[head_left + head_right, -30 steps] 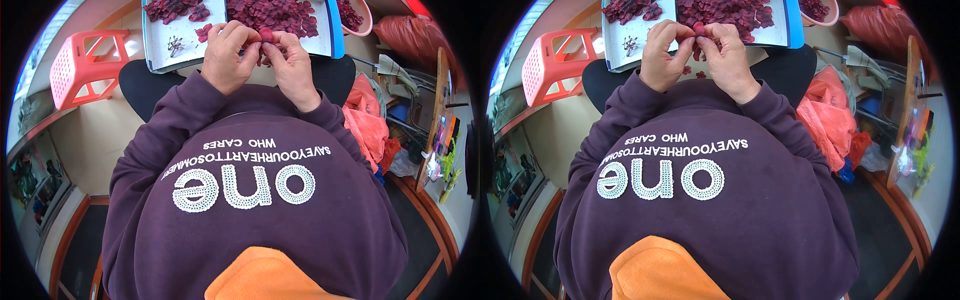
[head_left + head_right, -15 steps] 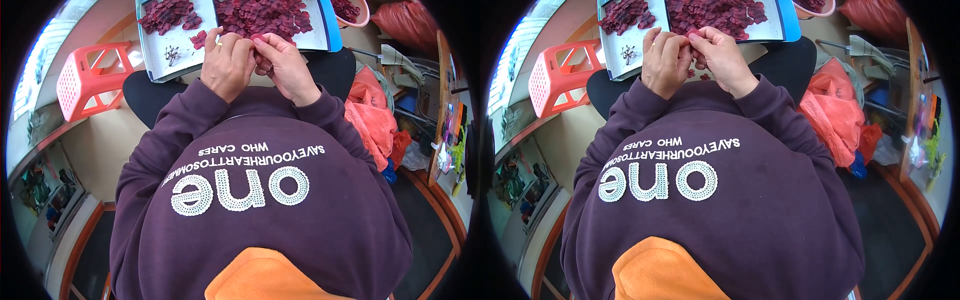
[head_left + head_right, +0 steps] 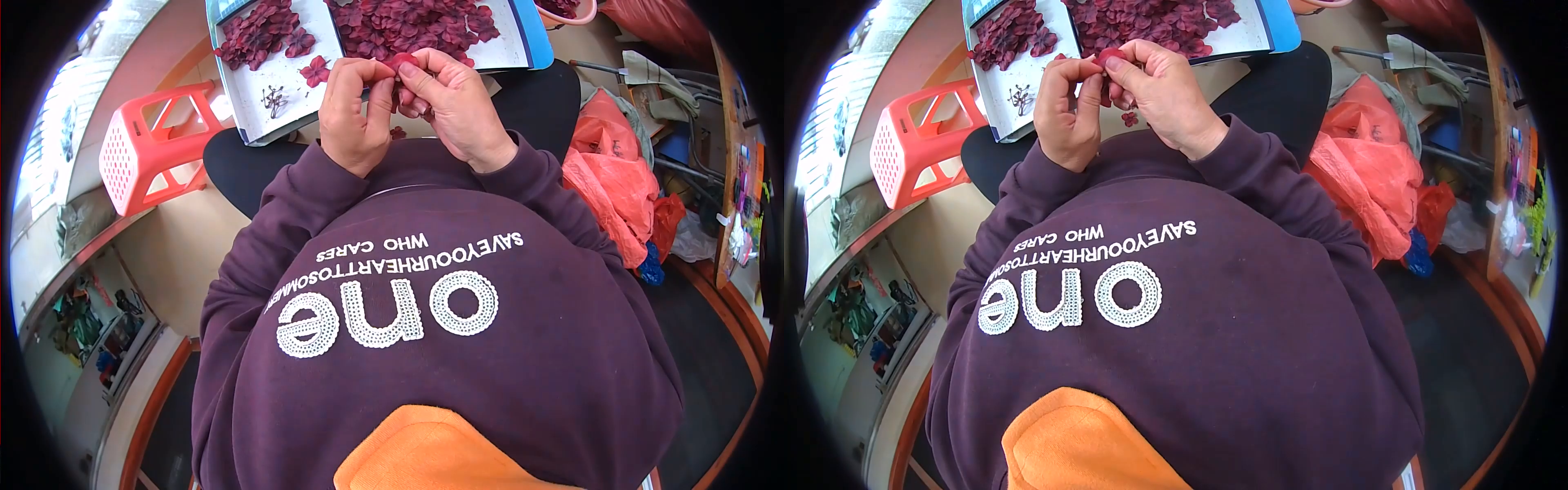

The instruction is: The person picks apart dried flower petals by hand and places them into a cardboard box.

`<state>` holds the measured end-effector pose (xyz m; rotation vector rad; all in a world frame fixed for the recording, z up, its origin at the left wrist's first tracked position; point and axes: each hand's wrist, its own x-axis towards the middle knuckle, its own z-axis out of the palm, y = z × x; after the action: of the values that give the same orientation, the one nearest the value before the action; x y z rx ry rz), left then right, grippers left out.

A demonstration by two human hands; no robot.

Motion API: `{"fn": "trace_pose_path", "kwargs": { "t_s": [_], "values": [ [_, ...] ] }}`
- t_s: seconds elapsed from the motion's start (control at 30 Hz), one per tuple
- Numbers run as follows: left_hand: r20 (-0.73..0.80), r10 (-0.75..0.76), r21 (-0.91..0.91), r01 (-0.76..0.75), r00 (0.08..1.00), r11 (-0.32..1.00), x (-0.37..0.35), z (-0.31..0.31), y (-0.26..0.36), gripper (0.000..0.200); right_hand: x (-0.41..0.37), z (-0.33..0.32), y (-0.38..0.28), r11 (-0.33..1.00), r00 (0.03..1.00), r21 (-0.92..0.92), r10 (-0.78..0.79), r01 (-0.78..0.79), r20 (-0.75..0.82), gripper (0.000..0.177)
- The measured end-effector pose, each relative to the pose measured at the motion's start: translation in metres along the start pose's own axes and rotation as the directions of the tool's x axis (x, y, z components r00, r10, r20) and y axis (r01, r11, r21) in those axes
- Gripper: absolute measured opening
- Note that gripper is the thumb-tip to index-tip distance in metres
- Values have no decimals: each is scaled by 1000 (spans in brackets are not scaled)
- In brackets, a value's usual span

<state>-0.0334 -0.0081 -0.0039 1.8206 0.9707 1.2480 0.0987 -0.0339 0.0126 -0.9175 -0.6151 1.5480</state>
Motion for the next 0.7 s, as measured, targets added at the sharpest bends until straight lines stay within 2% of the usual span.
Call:
{"fn": "trace_pose_path", "kwargs": {
  "t_s": [0.07, 0.27, 0.43, 0.57, 0.6, 0.7],
  "values": [
    [18, -80, -85, 81, 997, 993, -2, 0, -2, 12, -1, 1, -1, 998, 999, -43, -38, 37, -10, 7],
    [51, -138, -79, 142, 989, 987, -2, -1, 3, 10, -2, 1, 2, 986, 996, -146, -90, 86, -23, 8],
    [53, -219, -210, 226, 974, 951, -3, -2, 7, 7, 1, -1, 7, 981, 995, -165, -101, 100, 2, 8],
    [153, -517, -462, 524, 842, 716, 3, -5, 7, 8, 4, -6, 7, 980, 998, -190, 59, -55, 16, 12],
    [149, -519, -466, 523, 842, 714, 3, -6, 5, 8, 4, -5, 6, 979, 998, -195, 62, -58, 18, 12],
    [279, -670, -674, 638, 688, 374, 5, -10, -9, 10, 3, 1, 1, 979, 989, -151, 130, -139, -69, 13]
  ]
}}
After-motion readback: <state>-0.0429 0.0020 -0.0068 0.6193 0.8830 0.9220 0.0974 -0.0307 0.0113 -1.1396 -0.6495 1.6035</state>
